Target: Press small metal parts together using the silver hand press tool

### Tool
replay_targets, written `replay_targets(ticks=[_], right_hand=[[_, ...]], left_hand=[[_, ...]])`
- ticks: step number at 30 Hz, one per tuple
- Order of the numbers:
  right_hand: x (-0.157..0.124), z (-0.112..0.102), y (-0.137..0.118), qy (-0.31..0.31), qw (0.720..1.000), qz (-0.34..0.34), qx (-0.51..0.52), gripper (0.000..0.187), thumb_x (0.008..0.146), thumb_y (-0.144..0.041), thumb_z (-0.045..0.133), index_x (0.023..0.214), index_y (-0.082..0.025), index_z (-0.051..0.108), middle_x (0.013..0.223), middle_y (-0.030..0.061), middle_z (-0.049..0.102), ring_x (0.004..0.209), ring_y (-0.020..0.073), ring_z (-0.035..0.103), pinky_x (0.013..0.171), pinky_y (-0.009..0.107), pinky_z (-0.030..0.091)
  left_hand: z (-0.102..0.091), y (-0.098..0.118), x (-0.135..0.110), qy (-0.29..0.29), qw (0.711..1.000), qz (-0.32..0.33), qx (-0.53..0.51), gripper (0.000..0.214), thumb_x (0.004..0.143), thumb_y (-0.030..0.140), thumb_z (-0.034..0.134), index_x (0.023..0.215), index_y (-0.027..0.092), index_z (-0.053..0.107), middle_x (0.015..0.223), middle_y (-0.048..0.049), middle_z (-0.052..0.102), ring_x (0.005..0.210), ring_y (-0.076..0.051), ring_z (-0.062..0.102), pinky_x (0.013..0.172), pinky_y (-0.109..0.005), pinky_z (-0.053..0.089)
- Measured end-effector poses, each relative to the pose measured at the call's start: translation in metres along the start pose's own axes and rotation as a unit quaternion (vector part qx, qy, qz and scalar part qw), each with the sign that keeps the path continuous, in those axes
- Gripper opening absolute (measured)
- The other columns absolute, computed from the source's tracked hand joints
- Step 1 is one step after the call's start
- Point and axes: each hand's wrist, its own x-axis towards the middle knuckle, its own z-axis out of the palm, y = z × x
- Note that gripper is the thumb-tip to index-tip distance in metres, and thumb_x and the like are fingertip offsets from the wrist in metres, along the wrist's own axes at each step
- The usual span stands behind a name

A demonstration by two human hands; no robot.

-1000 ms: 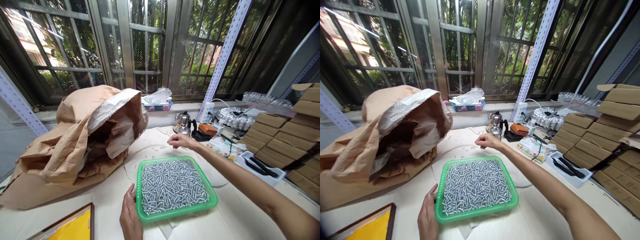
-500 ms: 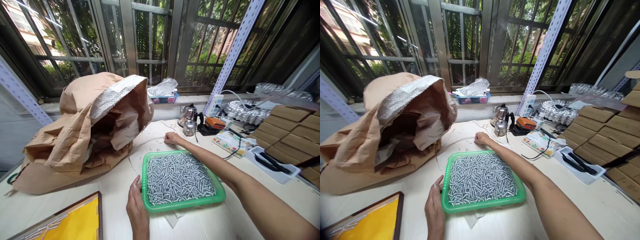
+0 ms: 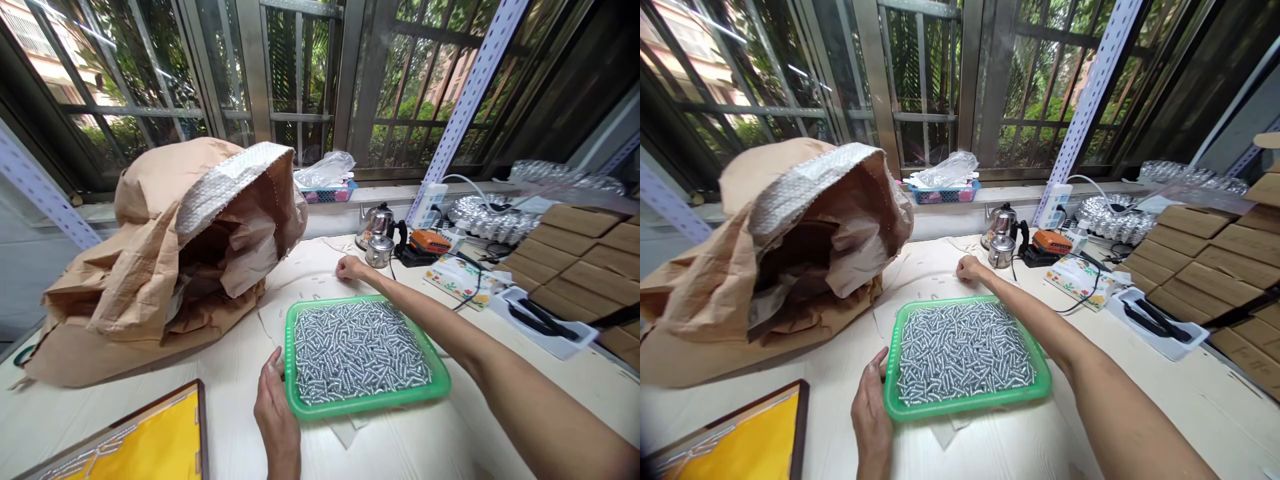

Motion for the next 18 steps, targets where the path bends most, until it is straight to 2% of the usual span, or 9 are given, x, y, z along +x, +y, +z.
replay_targets(ticks=[2, 4, 6, 7, 9, 11, 14, 18], right_hand=[[-0.015, -0.019, -0.005, 0.013, 0.999, -0.025, 0.036, 0.011, 0.081, -0.022, 0.07, 0.077, -0.013, 0.065, 0.069, 0.0037, 0.067, 0.067, 0.0136, 0.065, 0.064, 0.022, 0.054], [-0.038, -0.045, -0.008, 0.012, 0.996, -0.053, 0.074, 0.012, 0.08, -0.025, 0.07, 0.083, -0.014, 0.067, 0.076, 0.0041, 0.07, 0.071, 0.0131, 0.067, 0.067, 0.021, 0.055], [-0.064, -0.07, -0.01, -0.029, 0.991, -0.084, 0.103, 0.022, 0.078, -0.031, 0.073, 0.093, -0.015, 0.069, 0.085, 0.005, 0.072, 0.075, 0.0136, 0.067, 0.071, 0.024, 0.056], [-0.074, -0.08, -0.01, -0.073, 0.985, -0.107, 0.111, 0.029, 0.076, -0.035, 0.074, 0.097, -0.016, 0.069, 0.089, 0.0059, 0.072, 0.078, 0.0147, 0.068, 0.072, 0.026, 0.056], [-0.087, -0.088, -0.011, -0.117, 0.977, -0.146, 0.099, 0.035, 0.075, -0.038, 0.075, 0.102, -0.017, 0.071, 0.094, 0.0068, 0.073, 0.081, 0.0155, 0.067, 0.072, 0.026, 0.056], [-0.084, -0.079, -0.013, -0.068, 0.983, -0.169, 0.032, 0.031, 0.081, -0.037, 0.068, 0.104, -0.017, 0.071, 0.094, 0.0061, 0.073, 0.079, 0.0141, 0.067, 0.07, 0.024, 0.054], [-0.056, -0.042, -0.016, 0.047, 0.981, -0.16, -0.094, 0.023, 0.088, -0.024, 0.058, 0.101, -0.014, 0.073, 0.088, 0.0055, 0.074, 0.079, 0.0138, 0.067, 0.07, 0.021, 0.05], [-0.013, 0.005, -0.015, 0.075, 0.974, -0.131, -0.17, 0.019, 0.082, -0.012, 0.059, 0.091, -0.015, 0.076, 0.094, 0.007, 0.075, 0.091, 0.0182, 0.066, 0.078, 0.022, 0.045]], left_hand=[[0.0, 0.0, 0.0, -0.001, 1.0, 0.001, -0.002, 0.064, 0.092, 0.064, 0.033, 0.123, 0.017, 0.063, 0.104, -0.0112, 0.071, 0.098, -0.026, 0.066, 0.086, -0.037, 0.05], [-0.001, 0.001, -0.001, -0.002, 1.0, 0.003, -0.001, 0.064, 0.092, 0.064, 0.033, 0.123, 0.017, 0.063, 0.103, -0.0106, 0.071, 0.096, -0.025, 0.066, 0.083, -0.036, 0.051], [-0.001, 0.003, -0.002, -0.004, 1.0, 0.006, 0.001, 0.064, 0.092, 0.065, 0.032, 0.123, 0.018, 0.063, 0.102, -0.0099, 0.071, 0.092, -0.025, 0.067, 0.08, -0.035, 0.052], [-0.001, 0.005, -0.002, -0.005, 1.0, 0.008, 0.002, 0.064, 0.092, 0.065, 0.032, 0.123, 0.018, 0.063, 0.101, -0.0096, 0.071, 0.092, -0.025, 0.067, 0.08, -0.035, 0.052], [-0.001, 0.007, -0.003, -0.004, 1.0, 0.011, 0.004, 0.064, 0.092, 0.064, 0.032, 0.123, 0.018, 0.063, 0.101, -0.0093, 0.072, 0.093, -0.025, 0.066, 0.082, -0.035, 0.051], [-0.001, 0.008, -0.003, 0.0, 1.0, 0.011, 0.009, 0.062, 0.093, 0.063, 0.031, 0.122, 0.018, 0.063, 0.101, -0.0092, 0.072, 0.094, -0.025, 0.066, 0.083, -0.035, 0.05], [-0.001, 0.007, -0.002, 0.002, 1.0, 0.01, 0.014, 0.062, 0.093, 0.062, 0.031, 0.122, 0.017, 0.063, 0.101, -0.0095, 0.072, 0.094, -0.025, 0.065, 0.083, -0.035, 0.05], [-0.001, 0.005, -0.002, -0.008, 1.0, 0.005, -0.004, 0.065, 0.091, 0.065, 0.033, 0.123, 0.017, 0.062, 0.099, -0.0094, 0.072, 0.091, -0.024, 0.066, 0.077, -0.033, 0.051]])
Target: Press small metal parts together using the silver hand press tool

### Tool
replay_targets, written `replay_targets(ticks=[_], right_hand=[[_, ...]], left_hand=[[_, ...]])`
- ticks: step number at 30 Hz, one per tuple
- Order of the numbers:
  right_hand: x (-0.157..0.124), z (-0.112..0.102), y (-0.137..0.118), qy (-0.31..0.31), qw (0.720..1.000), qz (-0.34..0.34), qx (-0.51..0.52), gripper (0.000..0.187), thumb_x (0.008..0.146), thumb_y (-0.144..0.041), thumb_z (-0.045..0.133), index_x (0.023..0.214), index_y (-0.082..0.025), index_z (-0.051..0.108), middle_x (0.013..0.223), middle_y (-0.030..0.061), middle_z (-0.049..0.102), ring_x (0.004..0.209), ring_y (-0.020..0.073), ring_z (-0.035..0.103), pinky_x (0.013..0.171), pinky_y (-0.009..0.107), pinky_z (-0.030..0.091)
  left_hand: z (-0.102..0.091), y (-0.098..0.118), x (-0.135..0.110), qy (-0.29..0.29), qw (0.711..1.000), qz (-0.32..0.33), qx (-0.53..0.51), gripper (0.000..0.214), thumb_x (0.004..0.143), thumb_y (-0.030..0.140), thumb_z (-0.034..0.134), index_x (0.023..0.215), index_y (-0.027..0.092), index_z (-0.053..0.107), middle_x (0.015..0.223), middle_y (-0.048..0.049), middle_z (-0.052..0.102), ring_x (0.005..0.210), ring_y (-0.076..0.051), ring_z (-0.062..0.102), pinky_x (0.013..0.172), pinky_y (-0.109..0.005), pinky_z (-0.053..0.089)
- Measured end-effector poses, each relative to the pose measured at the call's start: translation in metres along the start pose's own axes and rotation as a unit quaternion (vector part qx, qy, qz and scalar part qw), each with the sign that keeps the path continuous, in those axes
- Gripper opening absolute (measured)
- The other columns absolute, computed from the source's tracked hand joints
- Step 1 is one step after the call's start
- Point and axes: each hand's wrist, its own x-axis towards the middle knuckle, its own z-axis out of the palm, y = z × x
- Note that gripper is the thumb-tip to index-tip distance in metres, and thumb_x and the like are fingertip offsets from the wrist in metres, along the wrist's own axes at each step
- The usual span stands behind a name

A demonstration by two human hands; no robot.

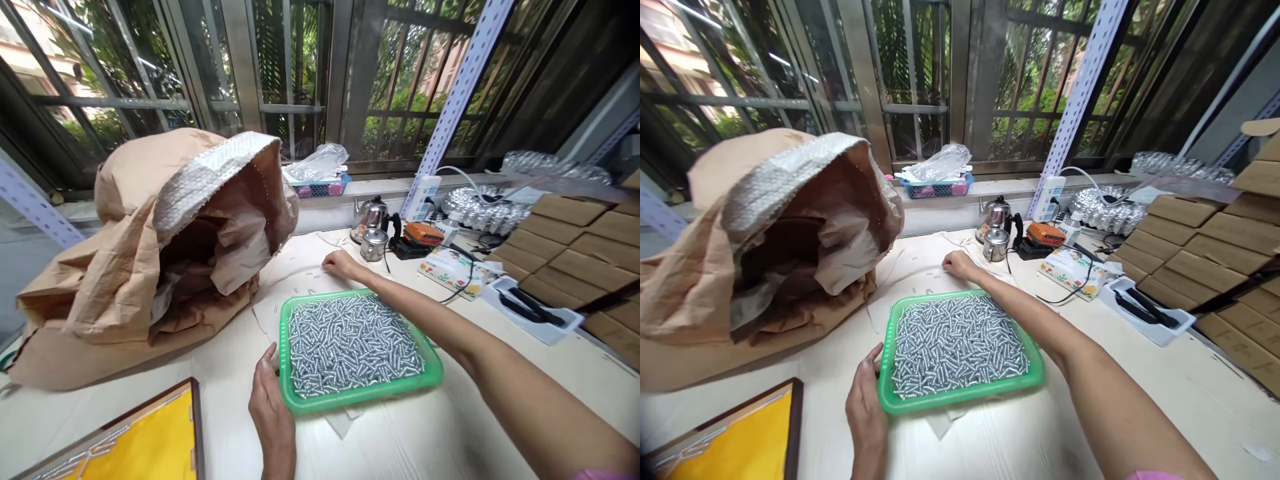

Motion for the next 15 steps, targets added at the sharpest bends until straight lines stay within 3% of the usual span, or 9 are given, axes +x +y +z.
replay_targets(ticks=[3, 7, 13, 15], right_hand=[[0.011, 0.02, 0.001, -0.006, 0.998, 0.027, -0.048, 0.02, 0.078, -0.011, 0.059, 0.09, -0.016, 0.075, 0.099, 0.0103, 0.074, 0.098, 0.0223, 0.064, 0.081, 0.024, 0.044], [0.014, 0.025, 0.004, -0.005, 0.995, 0.06, -0.079, 0.023, 0.076, -0.012, 0.059, 0.094, -0.015, 0.075, 0.105, 0.0148, 0.071, 0.101, 0.0248, 0.063, 0.081, 0.027, 0.044], [0.02, 0.005, 0.024, 0.011, 0.995, 0.082, -0.06, 0.021, 0.084, -0.02, 0.057, 0.088, -0.012, 0.076, 0.082, 0.007, 0.073, 0.084, 0.0189, 0.066, 0.075, 0.023, 0.046], [0.021, -0.005, 0.036, 0.015, 0.994, 0.09, -0.058, 0.022, 0.09, -0.027, 0.057, 0.095, -0.012, 0.072, 0.092, 0.0069, 0.071, 0.089, 0.0193, 0.065, 0.079, 0.027, 0.049]], left_hand=[[0.0, 0.0, -0.001, 0.0, 1.0, -0.002, -0.009, 0.064, 0.091, 0.065, 0.034, 0.122, 0.017, 0.063, 0.099, -0.0093, 0.072, 0.09, -0.023, 0.066, 0.078, -0.033, 0.05], [0.0, 0.0, -0.001, 0.002, 1.0, -0.003, 0.002, 0.064, 0.091, 0.066, 0.034, 0.122, 0.018, 0.063, 0.101, -0.009, 0.071, 0.09, -0.023, 0.066, 0.08, -0.034, 0.05], [0.0, 0.005, -0.002, 0.004, 1.0, -0.024, -0.003, 0.066, 0.089, 0.068, 0.033, 0.122, 0.018, 0.063, 0.103, -0.0097, 0.071, 0.095, -0.025, 0.065, 0.082, -0.035, 0.049], [0.001, 0.009, -0.004, 0.007, 0.999, -0.041, -0.004, 0.065, 0.089, 0.067, 0.034, 0.122, 0.018, 0.063, 0.105, -0.0096, 0.071, 0.097, -0.026, 0.064, 0.083, -0.036, 0.048]])
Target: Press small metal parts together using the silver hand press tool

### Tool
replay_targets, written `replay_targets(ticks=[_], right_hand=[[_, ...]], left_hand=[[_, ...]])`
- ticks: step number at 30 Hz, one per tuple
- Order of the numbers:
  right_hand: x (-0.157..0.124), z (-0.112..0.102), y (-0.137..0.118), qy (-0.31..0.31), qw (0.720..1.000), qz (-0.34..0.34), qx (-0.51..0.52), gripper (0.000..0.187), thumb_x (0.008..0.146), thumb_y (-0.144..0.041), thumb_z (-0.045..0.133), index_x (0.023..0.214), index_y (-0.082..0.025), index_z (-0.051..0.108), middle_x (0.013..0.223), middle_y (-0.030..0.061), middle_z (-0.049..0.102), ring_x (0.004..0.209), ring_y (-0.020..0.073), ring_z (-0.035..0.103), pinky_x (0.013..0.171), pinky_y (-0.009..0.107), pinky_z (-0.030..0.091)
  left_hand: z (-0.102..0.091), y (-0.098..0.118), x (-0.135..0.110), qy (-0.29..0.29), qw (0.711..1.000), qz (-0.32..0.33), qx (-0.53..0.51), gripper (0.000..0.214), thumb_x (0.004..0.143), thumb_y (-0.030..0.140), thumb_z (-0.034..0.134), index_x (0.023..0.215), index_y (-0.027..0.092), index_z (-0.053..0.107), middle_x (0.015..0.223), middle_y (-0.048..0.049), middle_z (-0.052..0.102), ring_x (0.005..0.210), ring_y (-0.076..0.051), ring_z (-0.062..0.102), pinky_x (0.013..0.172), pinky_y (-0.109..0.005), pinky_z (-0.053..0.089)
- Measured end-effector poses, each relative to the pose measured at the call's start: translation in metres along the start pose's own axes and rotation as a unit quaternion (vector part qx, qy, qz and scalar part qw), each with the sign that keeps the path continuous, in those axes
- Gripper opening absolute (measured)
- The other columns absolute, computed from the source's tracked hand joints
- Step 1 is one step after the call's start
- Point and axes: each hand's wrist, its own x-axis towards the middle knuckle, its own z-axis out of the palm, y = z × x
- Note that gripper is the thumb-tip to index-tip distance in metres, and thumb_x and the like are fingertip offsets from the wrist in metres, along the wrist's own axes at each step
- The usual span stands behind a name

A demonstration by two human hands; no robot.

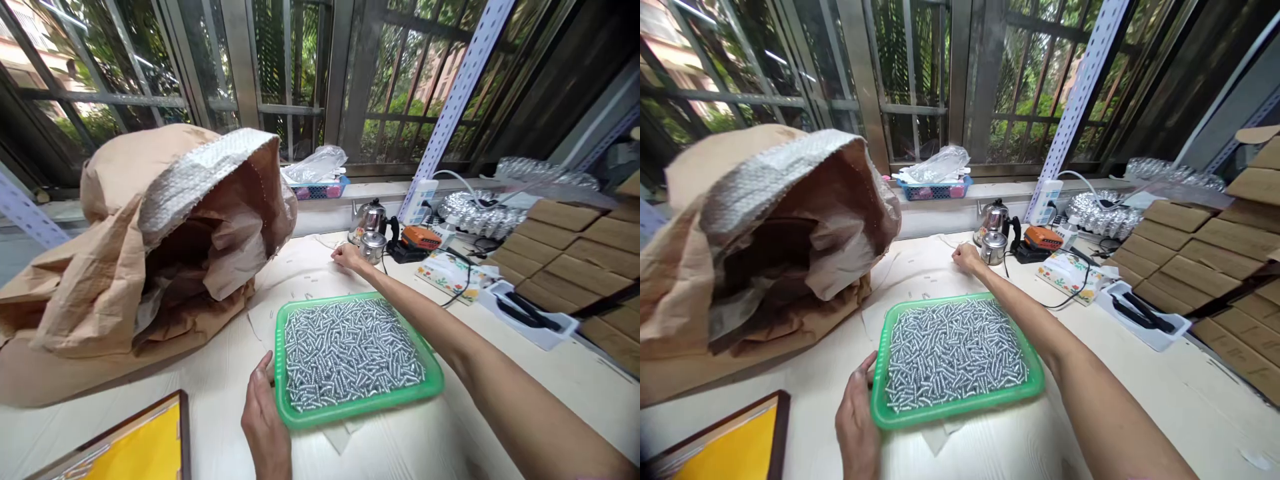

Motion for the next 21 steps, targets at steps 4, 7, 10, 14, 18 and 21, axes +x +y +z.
replay_targets(ticks=[4, 7, 10, 14, 18, 21], right_hand=[[0.0, -0.003, 0.02, -0.023, 1.0, 0.004, 0.006, 0.034, 0.093, -0.038, 0.059, 0.12, -0.017, 0.059, 0.121, 0.0079, 0.06, 0.101, 0.0216, 0.061, 0.084, 0.042, 0.053], [-0.005, 0.003, 0.024, -0.044, 0.999, 0.002, 0.016, 0.036, 0.093, -0.037, 0.059, 0.122, -0.017, 0.058, 0.123, 0.0083, 0.058, 0.103, 0.0226, 0.06, 0.085, 0.042, 0.053], [-0.01, 0.007, 0.024, -0.043, 0.999, 0.003, 0.025, 0.035, 0.093, -0.037, 0.059, 0.121, -0.017, 0.058, 0.121, 0.0086, 0.059, 0.102, 0.0219, 0.061, 0.085, 0.042, 0.053], [-0.014, 0.006, 0.022, -0.041, 0.999, 0.006, 0.036, 0.032, 0.093, -0.037, 0.058, 0.117, -0.015, 0.06, 0.118, 0.0083, 0.061, 0.101, 0.0214, 0.061, 0.085, 0.042, 0.053], [-0.016, 0.008, 0.017, -0.067, 0.996, 0.018, 0.052, 0.035, 0.093, -0.037, 0.059, 0.121, -0.017, 0.058, 0.122, 0.0084, 0.059, 0.103, 0.0225, 0.06, 0.086, 0.042, 0.053], [-0.016, 0.009, 0.013, -0.077, 0.993, 0.04, 0.079, 0.036, 0.092, -0.037, 0.06, 0.122, -0.017, 0.057, 0.124, 0.0094, 0.058, 0.104, 0.0228, 0.06, 0.086, 0.042, 0.053]], left_hand=[[0.001, 0.006, -0.002, 0.003, 1.0, -0.011, 0.004, 0.065, 0.089, 0.066, 0.033, 0.123, 0.018, 0.063, 0.105, -0.0086, 0.07, 0.097, -0.026, 0.063, 0.083, -0.036, 0.047], [0.001, 0.008, -0.002, -0.001, 1.0, -0.018, 0.005, 0.066, 0.089, 0.066, 0.033, 0.123, 0.018, 0.063, 0.105, -0.0082, 0.07, 0.095, -0.025, 0.064, 0.08, -0.034, 0.048], [0.001, 0.008, -0.003, 0.0, 1.0, -0.013, 0.002, 0.066, 0.088, 0.066, 0.034, 0.123, 0.017, 0.062, 0.104, -0.0084, 0.07, 0.094, -0.025, 0.064, 0.079, -0.033, 0.049], [0.002, 0.009, -0.004, 0.006, 1.0, -0.014, 0.009, 0.064, 0.089, 0.064, 0.035, 0.122, 0.018, 0.063, 0.103, -0.0079, 0.071, 0.095, -0.025, 0.064, 0.079, -0.033, 0.049], [0.001, 0.006, -0.002, 0.005, 1.0, -0.011, 0.008, 0.064, 0.089, 0.065, 0.035, 0.122, 0.018, 0.063, 0.103, -0.0082, 0.071, 0.096, -0.025, 0.065, 0.08, -0.034, 0.049], [0.001, 0.001, 0.001, 0.004, 1.0, -0.001, 0.005, 0.067, 0.088, 0.067, 0.035, 0.122, 0.017, 0.064, 0.102, -0.0091, 0.071, 0.095, -0.026, 0.065, 0.079, -0.035, 0.05]])
